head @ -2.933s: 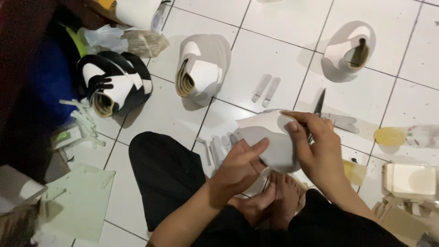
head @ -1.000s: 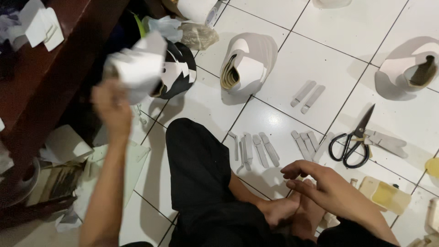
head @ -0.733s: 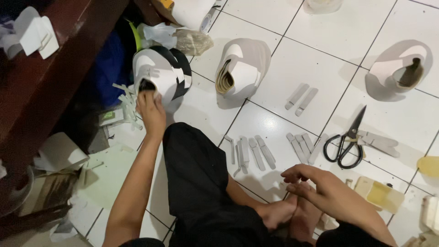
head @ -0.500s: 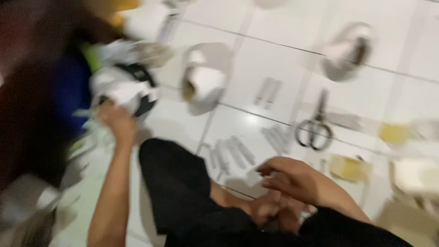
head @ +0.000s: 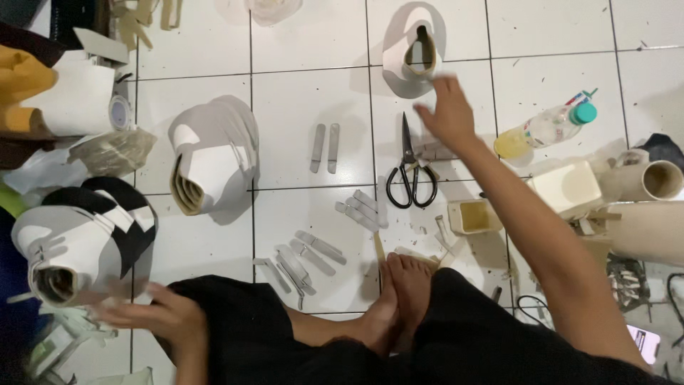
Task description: The person sits on the floor and assembles white slipper components by attaching straps. They use a brush to apply adhesive from a container to the slipper parts and press the straps into place. The person handles multiple slipper components and tools on the floor.
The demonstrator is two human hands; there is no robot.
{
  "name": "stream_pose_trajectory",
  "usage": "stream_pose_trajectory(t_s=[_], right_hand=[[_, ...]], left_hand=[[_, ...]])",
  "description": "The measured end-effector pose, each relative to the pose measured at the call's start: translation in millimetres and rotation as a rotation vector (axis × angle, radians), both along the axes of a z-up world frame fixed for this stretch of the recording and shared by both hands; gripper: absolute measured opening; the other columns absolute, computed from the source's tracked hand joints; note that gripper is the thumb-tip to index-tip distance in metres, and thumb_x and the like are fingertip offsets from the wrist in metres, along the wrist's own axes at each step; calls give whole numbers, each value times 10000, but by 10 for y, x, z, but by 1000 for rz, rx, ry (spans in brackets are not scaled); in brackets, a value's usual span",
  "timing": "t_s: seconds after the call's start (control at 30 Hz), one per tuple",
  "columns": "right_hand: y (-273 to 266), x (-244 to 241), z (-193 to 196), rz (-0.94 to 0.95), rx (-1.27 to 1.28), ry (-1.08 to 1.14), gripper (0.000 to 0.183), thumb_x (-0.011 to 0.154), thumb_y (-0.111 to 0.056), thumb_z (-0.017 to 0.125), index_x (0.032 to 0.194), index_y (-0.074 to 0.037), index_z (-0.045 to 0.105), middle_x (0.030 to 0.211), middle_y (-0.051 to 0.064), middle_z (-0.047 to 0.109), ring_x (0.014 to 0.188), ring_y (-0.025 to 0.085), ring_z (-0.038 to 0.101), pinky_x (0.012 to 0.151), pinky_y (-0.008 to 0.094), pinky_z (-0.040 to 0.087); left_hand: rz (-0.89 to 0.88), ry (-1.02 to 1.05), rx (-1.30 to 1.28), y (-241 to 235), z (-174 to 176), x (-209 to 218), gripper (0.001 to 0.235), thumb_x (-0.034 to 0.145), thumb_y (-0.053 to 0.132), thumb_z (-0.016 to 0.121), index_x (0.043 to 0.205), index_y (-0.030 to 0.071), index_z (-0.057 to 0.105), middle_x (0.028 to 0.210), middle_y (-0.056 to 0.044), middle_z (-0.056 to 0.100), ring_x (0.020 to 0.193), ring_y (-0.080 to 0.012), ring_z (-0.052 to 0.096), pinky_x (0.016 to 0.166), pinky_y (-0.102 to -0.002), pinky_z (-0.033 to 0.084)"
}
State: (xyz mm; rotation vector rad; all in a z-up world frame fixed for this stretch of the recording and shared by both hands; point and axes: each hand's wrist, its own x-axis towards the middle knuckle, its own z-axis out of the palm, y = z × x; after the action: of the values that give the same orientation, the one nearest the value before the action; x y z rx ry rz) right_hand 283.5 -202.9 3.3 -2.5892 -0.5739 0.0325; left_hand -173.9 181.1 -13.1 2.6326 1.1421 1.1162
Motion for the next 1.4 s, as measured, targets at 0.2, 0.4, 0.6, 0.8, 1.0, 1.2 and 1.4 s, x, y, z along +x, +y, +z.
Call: stream_pose_trajectory(t_s=[0.2, 0.4, 0.6, 0.8, 1.0, 1.2, 1.4], right_hand=[[255, 726, -258, 85, -334, -58, 195, 877, -219, 500, 905, -108, 657, 928, 140, 613, 855, 392, 608, 643, 521, 483], [450, -11, 661, 143, 220, -407, 71, 947, -20, 593, 1017, -9, 592, 878, 118, 559, 816, 281, 497, 647, 369, 422], [411, -837, 979, 214, 163, -390, 217, 873, 9, 654, 1085, -36, 649, 947, 85, 552, 808, 287, 519, 574, 392, 443], [283, -879, 825, 177, 198, -374, 167, 900, -22, 640, 1066, -35, 651, 951, 96, 564, 817, 300, 521, 659, 394, 437], [358, -558, 468, 125, 76, -458, 113, 891, -67, 684, 998, -102, 690, 938, 36, 564, 877, 237, 571, 749, 311, 496], [335, -351, -419, 118, -209, -210, 94, 894, -157, 662, 971, -127, 705, 961, 32, 574, 909, 251, 586, 712, 355, 511], [408, -1141, 777, 66, 716, 533, 549, 968, -590, 370, 1127, -144, 647, 1025, 69, 617, 845, 213, 573, 707, 312, 465]], left_hand=[[-401, -200, -472, -1525, 570, 566, 548, 996, 249, 396, 1380, -123, 274, 1473, -261, 230, 1309, -415, 377, 1040, -436, 429], [-464, -275, -1039, -1657, 794, 1200, 351, 983, 195, 407, 1292, 55, 494, 1330, -96, 519, 1189, -221, 530, 994, -344, 445], [-384, 50, -1103, -1150, -232, 2388, 272, 872, 184, 582, 1126, 90, 616, 1085, -88, 647, 966, -207, 641, 851, -305, 518], [-482, 396, -670, -1050, -870, 2977, 416, 780, 232, 735, 1078, 12, 543, 1050, -146, 504, 981, -317, 475, 768, -413, 466], [-442, 297, -896, -813, -869, 2892, 327, 787, 231, 749, 976, 31, 572, 882, -99, 539, 847, -242, 578, 663, -341, 518], [-539, -249, -1187, -1039, 201, 2553, 259, 839, 50, 695, 1027, 25, 519, 823, -59, 621, 760, -115, 592, 678, -233, 483], [-822, -402, -1388, -1734, 1181, 2365, 368, 730, 51, 822, 1017, 48, 592, 830, -54, 664, 759, -76, 625, 709, -190, 505]])
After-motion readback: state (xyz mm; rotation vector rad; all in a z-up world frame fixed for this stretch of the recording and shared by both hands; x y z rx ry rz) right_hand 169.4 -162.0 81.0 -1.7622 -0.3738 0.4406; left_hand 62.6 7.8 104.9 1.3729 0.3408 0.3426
